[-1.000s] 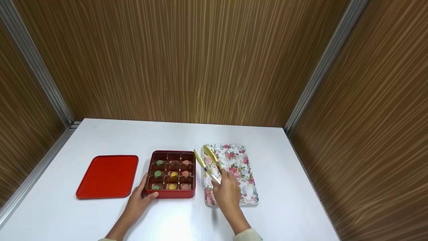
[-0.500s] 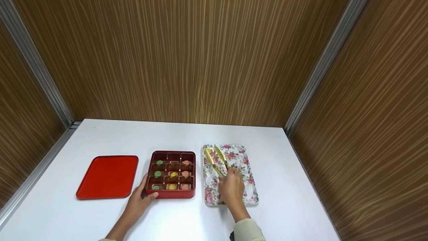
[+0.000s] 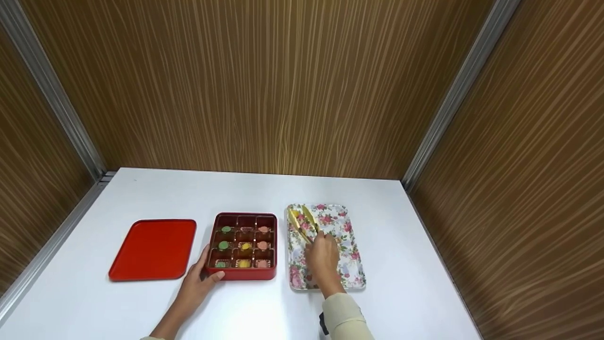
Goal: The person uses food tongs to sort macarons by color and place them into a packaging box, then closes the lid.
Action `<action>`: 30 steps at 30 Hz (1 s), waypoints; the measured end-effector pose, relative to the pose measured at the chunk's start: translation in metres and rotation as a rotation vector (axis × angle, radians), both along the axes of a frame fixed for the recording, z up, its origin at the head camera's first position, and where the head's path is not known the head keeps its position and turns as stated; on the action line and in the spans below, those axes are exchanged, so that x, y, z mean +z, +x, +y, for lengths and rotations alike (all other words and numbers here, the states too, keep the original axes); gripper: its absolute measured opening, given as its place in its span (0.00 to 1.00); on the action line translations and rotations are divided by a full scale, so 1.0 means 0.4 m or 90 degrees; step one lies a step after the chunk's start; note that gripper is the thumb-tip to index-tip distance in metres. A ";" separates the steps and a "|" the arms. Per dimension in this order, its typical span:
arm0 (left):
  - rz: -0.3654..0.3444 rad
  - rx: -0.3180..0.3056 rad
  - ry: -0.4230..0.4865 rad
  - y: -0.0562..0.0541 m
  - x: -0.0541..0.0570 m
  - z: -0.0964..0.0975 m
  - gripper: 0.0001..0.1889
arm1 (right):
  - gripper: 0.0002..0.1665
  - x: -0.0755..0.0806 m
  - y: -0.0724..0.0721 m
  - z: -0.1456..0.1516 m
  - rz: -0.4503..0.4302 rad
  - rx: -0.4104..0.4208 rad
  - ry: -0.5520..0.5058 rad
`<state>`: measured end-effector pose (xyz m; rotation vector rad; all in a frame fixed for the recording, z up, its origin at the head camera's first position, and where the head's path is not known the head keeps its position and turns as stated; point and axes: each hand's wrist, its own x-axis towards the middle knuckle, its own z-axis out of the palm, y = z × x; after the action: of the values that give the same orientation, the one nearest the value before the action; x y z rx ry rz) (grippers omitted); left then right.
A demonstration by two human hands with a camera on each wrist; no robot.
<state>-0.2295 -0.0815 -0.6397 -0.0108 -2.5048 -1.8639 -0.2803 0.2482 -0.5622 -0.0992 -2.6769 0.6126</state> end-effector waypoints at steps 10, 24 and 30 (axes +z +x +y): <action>-0.009 0.000 -0.001 -0.001 0.002 0.004 0.51 | 0.13 -0.019 -0.030 -0.005 -0.019 0.002 0.034; -0.003 -0.004 0.003 -0.003 0.002 0.003 0.51 | 0.15 -0.017 -0.051 -0.009 -0.101 -0.039 0.047; -0.001 -0.004 0.003 0.001 0.003 0.000 0.51 | 0.12 -0.023 -0.050 -0.010 -0.077 -0.035 0.045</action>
<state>-0.2291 -0.0814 -0.6386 -0.0167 -2.5043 -1.8735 -0.3001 0.2442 -0.5714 -0.1952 -2.7982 0.5089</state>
